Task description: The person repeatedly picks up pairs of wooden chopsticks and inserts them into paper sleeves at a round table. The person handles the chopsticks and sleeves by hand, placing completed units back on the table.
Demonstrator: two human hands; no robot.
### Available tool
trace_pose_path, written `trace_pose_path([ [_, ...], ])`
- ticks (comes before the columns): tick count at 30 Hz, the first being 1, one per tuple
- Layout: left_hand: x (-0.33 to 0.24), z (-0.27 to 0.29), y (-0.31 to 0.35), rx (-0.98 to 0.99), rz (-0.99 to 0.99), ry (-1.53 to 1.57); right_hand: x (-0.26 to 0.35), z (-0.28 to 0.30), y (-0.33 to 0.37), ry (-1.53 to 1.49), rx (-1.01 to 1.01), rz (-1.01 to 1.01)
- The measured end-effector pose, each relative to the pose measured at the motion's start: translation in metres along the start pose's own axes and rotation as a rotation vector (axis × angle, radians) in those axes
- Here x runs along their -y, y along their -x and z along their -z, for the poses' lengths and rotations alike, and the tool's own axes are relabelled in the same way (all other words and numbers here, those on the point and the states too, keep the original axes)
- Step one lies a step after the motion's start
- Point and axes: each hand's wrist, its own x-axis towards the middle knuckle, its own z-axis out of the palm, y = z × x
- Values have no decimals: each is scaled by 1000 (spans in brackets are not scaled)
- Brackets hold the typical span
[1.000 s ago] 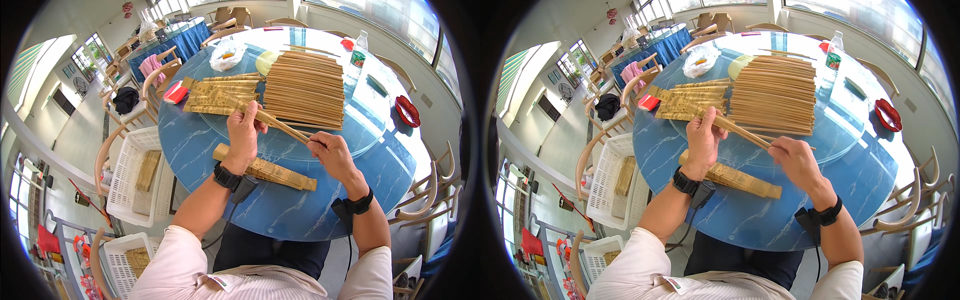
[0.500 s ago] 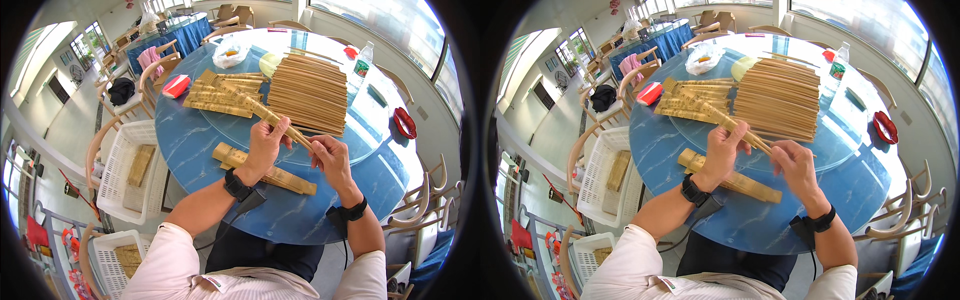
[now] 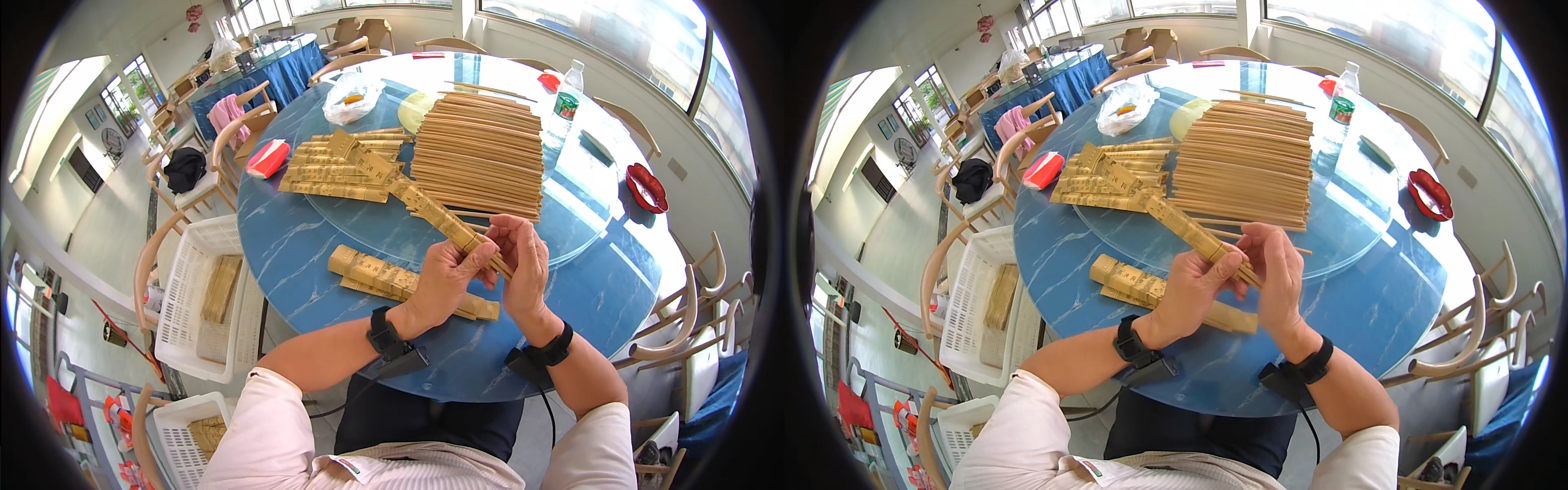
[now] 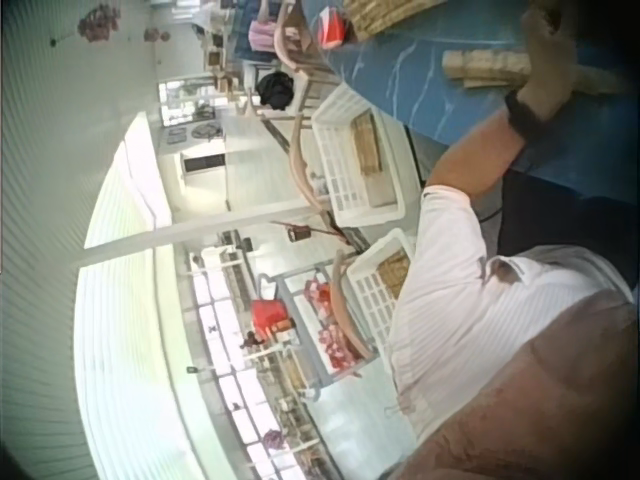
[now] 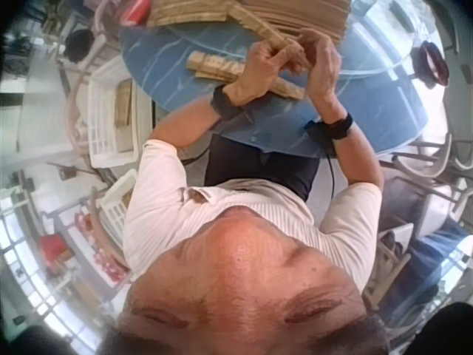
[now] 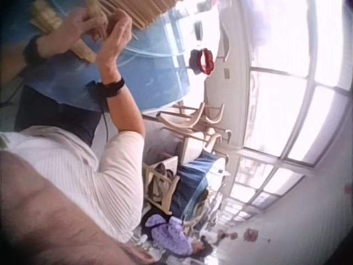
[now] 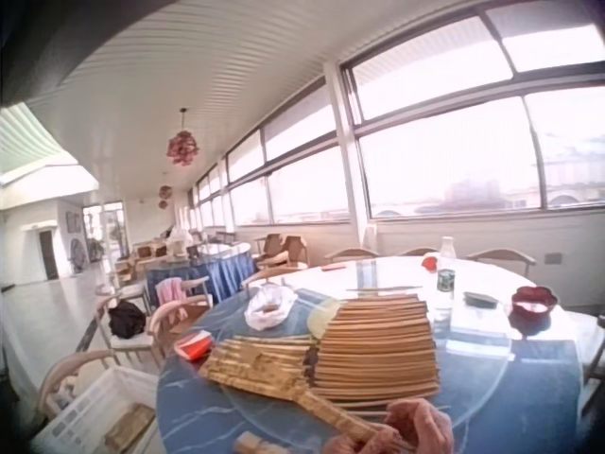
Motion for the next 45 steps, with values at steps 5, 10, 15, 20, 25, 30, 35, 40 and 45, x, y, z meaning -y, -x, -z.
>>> trace_pose_path([
  [5,-9,7,-6,13,-27,-72,11,1,1,139,69,-99],
  [10,-24,30,-17,-124,-170,-141,10,-1,0,241,171,-119],
  [15,-67,68,-29,-265,-264,524,23,-6,-2,343,269,-319],
  [20,-69,105,-38,-70,-326,704,7,-12,7,218,218,-312],
  [25,-61,88,-37,-126,-269,728,5,-24,19,132,146,-267],
  [30,-52,59,-30,-52,-237,693,-2,-28,21,132,120,-121],
  [35,-37,43,-26,-48,-139,670,-1,-27,26,141,142,-148],
  [40,-35,23,-25,-263,12,312,10,-20,11,301,107,-193],
  [45,-31,32,-22,-37,13,66,20,2,-7,291,92,-257],
])
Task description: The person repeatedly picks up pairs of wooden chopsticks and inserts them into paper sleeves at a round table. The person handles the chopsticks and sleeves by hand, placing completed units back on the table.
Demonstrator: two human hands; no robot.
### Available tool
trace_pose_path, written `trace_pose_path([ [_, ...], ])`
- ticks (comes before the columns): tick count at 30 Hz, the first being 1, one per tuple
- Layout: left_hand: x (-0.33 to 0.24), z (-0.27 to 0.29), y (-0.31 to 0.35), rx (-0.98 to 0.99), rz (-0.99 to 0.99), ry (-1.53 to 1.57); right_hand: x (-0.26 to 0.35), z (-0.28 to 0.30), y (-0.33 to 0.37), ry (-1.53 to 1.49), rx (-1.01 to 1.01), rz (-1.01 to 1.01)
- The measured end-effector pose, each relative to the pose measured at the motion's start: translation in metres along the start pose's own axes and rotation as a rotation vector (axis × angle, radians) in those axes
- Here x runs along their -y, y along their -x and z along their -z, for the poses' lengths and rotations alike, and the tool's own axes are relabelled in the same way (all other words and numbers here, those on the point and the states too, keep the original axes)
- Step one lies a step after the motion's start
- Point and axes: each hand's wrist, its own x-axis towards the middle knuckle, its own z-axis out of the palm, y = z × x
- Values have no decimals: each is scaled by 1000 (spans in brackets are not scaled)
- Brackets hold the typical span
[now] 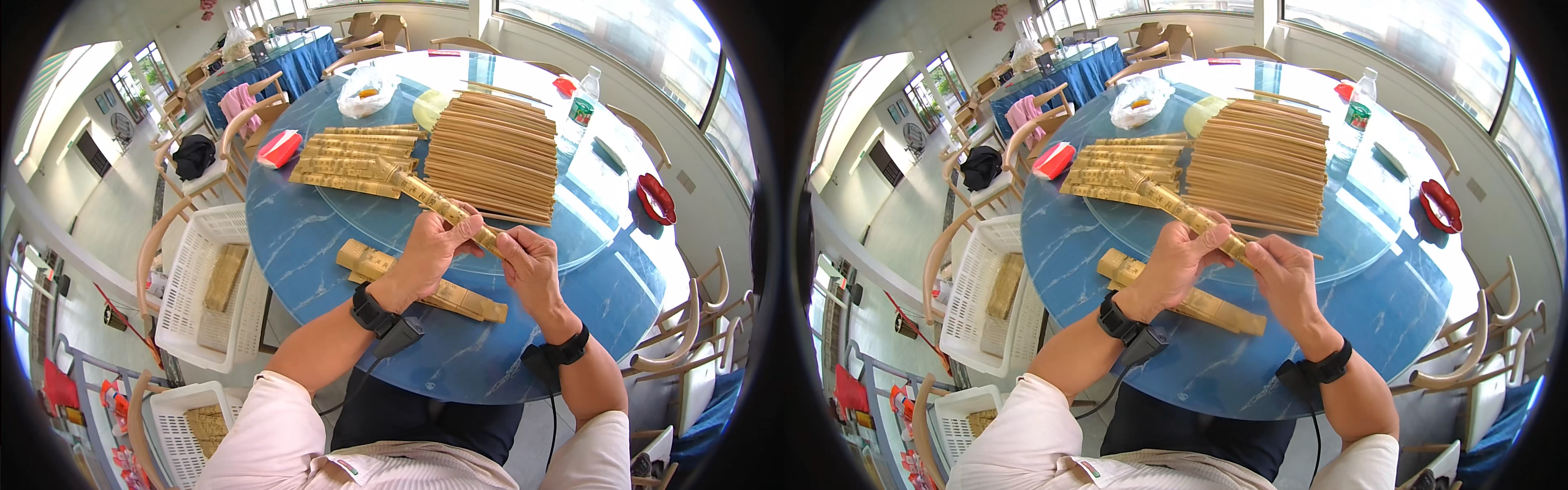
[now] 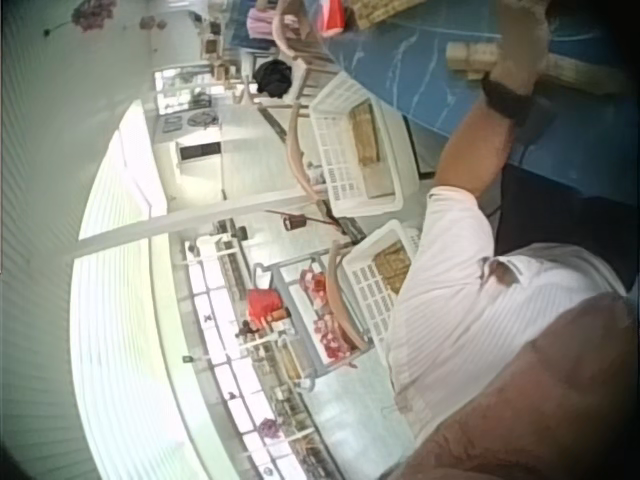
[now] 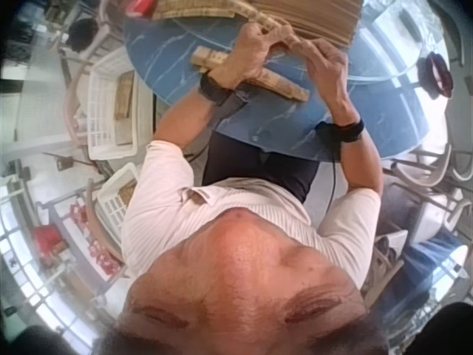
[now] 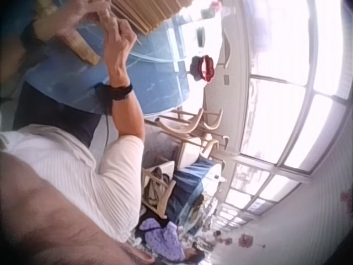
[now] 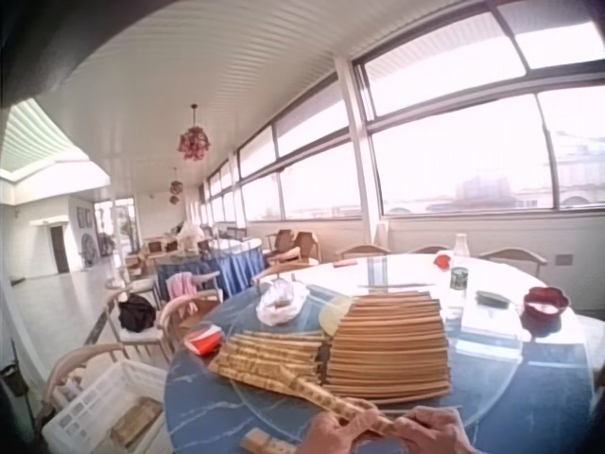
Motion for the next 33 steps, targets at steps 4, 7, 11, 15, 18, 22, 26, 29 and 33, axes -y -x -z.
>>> trace_pose_path([
  [4,-9,10,-4,-113,-96,-17,6,3,-1,64,-8,63],
  [7,-40,55,-21,-352,-288,42,17,11,-2,24,-107,152],
  [11,-87,104,-46,-492,-344,59,20,41,-15,-19,-255,255],
  [15,-122,137,-90,-515,-329,-7,9,49,-27,-11,-241,283],
  [18,-125,189,-102,-621,-38,-78,18,47,-27,18,-230,289],
  [22,-91,193,-61,-443,143,-244,15,69,-35,324,-290,294],
  [26,-106,135,1,-438,130,-423,11,76,-34,718,-296,354],
  [29,-122,83,30,-397,-27,-554,6,79,-37,880,-232,270],
  [33,-138,-35,92,24,-643,-704,0,88,-25,1076,-158,222],
])
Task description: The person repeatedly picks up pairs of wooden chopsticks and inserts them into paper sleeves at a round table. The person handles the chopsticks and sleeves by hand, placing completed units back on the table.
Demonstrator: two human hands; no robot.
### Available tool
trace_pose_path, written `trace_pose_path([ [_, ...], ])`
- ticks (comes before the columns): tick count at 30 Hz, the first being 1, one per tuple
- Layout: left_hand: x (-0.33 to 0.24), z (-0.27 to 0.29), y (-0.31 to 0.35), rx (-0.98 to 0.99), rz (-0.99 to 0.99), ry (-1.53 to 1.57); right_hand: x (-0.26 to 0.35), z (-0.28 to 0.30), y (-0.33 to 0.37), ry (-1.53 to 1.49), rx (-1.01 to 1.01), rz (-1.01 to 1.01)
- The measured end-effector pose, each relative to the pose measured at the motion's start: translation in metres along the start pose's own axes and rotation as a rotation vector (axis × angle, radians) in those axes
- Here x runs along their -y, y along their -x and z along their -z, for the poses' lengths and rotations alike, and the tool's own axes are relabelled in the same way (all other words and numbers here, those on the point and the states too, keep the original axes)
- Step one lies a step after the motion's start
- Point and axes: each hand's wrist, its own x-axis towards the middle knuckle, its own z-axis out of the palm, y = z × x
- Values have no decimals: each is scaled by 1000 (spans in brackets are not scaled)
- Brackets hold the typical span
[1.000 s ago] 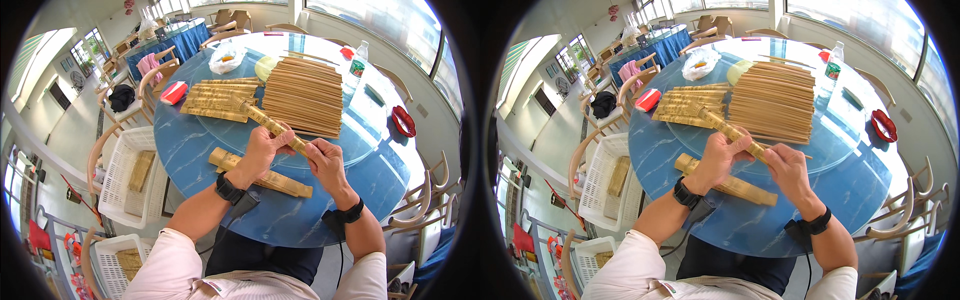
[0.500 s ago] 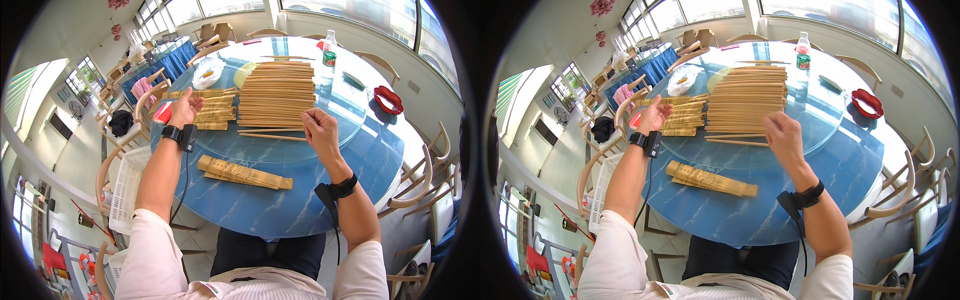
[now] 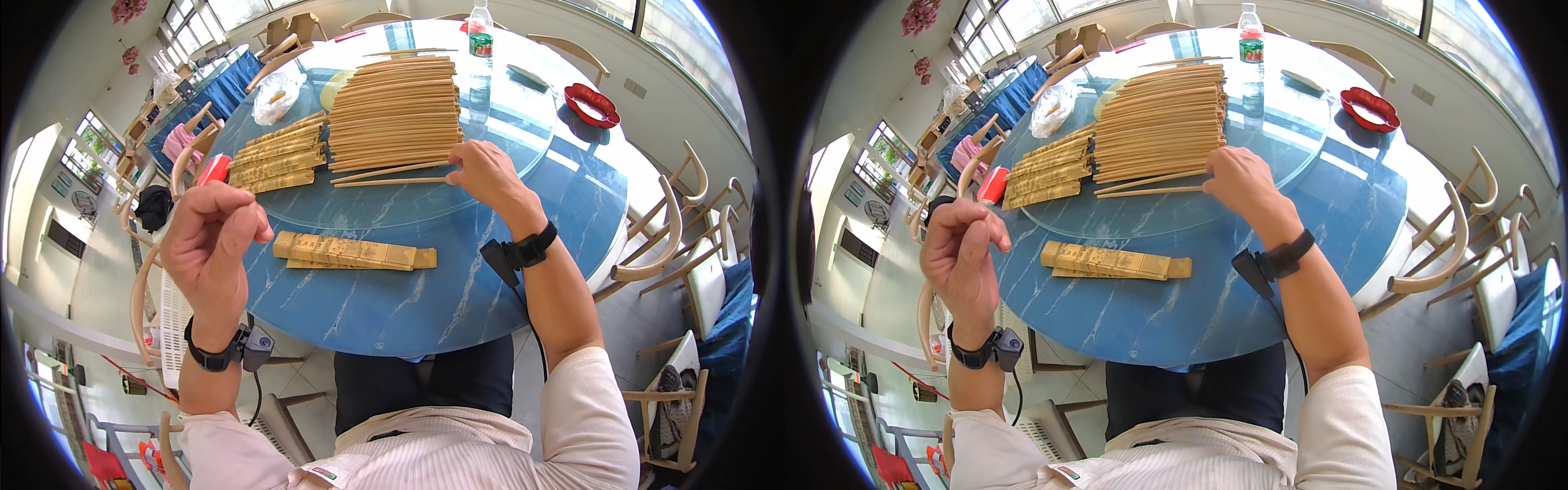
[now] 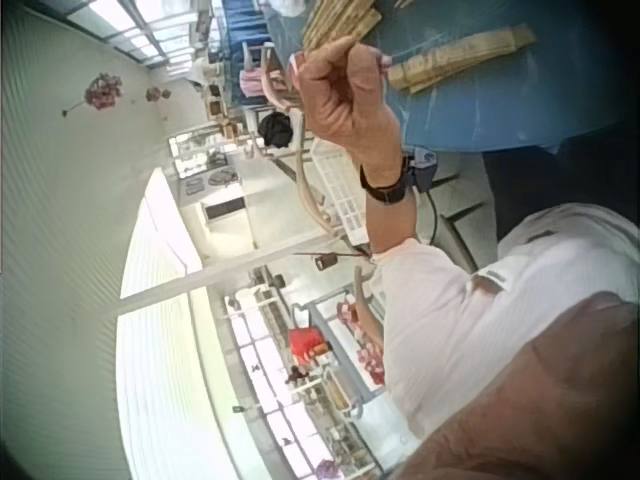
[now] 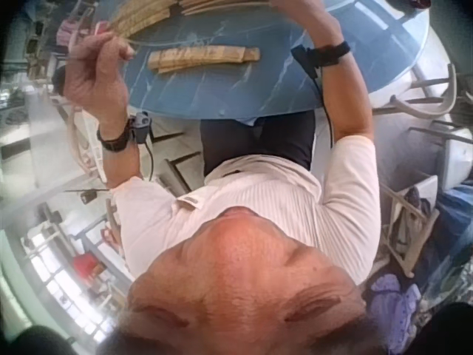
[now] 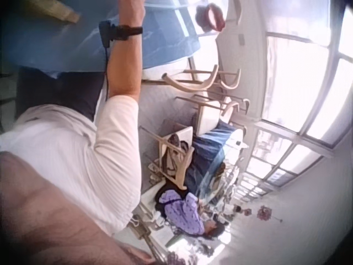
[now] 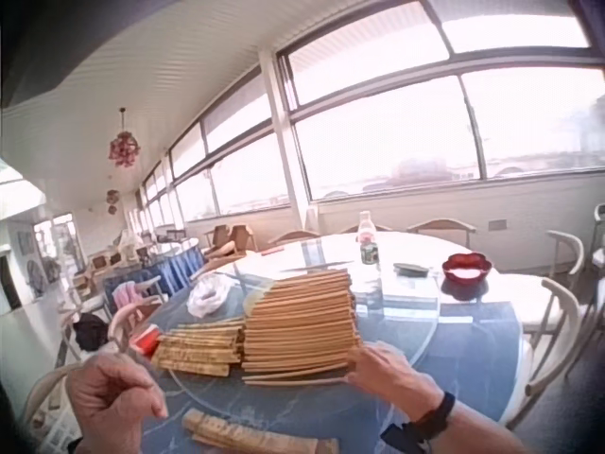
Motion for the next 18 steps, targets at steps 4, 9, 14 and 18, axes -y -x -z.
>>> trace_pose_path([
  [4,-122,-34,35,104,-490,-261,41,-10,-17,50,176,43],
  [9,-178,-1,8,739,-272,-383,-9,-11,2,63,67,11],
  [14,-118,-16,39,96,-1068,-452,11,-32,-6,24,-67,136],
  [18,-68,-29,7,171,-586,-729,9,-18,-5,101,38,14],
])
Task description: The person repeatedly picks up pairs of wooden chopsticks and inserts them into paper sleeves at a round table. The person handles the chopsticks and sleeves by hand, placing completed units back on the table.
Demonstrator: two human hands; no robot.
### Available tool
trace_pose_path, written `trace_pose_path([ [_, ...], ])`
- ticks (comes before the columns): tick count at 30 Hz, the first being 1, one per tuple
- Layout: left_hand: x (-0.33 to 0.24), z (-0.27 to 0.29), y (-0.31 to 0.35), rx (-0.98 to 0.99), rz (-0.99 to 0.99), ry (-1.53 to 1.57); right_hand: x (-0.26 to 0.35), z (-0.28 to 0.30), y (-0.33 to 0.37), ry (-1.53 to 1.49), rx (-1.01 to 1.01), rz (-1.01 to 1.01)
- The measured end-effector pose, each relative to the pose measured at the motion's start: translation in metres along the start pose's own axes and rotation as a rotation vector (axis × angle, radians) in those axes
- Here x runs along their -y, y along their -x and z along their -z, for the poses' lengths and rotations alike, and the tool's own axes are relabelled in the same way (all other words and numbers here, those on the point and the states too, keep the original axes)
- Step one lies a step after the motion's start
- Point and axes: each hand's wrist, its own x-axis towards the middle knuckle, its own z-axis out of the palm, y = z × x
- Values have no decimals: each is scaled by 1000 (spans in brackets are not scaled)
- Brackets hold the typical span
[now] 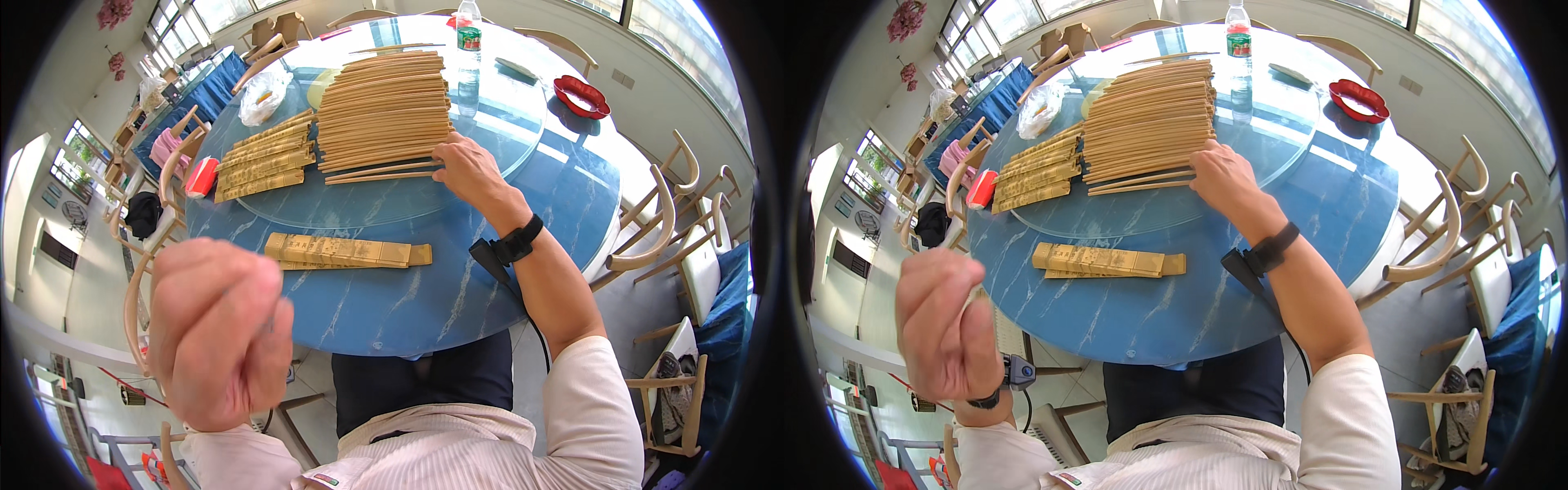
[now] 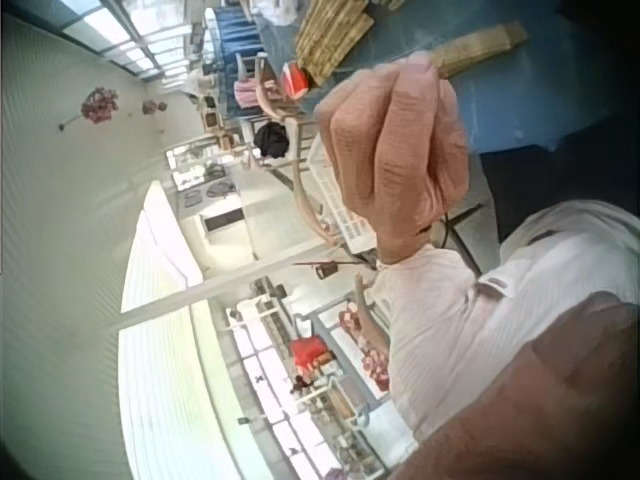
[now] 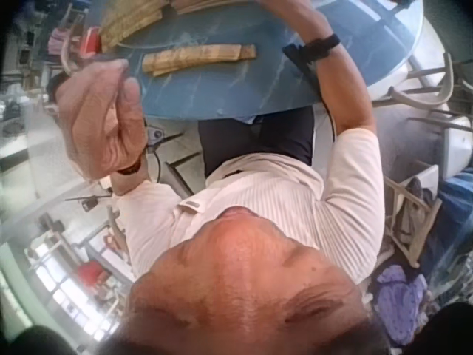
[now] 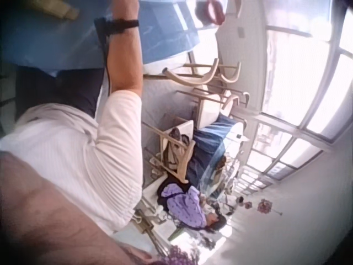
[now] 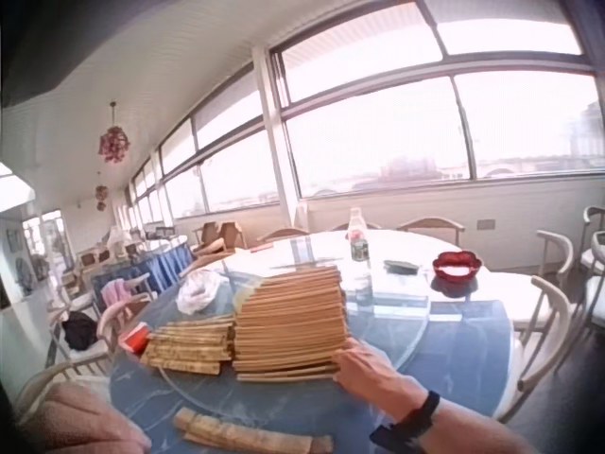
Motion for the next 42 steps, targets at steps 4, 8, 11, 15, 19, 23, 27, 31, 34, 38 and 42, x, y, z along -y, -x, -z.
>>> trace_pose_path([
  [4,105,-89,27,363,695,218,-8,4,-1,-17,51,35],
  [8,156,-132,80,591,652,49,-1,7,-4,-41,87,71],
  [11,161,-147,98,631,599,22,-2,9,-2,-59,127,64],
  [15,156,-157,102,662,633,12,-4,12,-5,14,212,25],
  [19,156,-154,104,669,653,76,9,8,-5,13,217,68],
  [23,152,-152,105,590,518,135,5,-15,-2,-184,72,287],
  [27,127,-148,85,479,466,127,19,-2,3,-278,177,314],
  [31,92,-135,68,296,784,332,34,17,12,-586,243,310],
  [34,70,-125,69,131,842,361,28,25,8,-699,114,185],
  [38,60,-121,79,707,552,409,14,30,0,-813,-46,7],
  [42,59,-137,92,691,362,278,18,27,0,-792,-29,52],
])
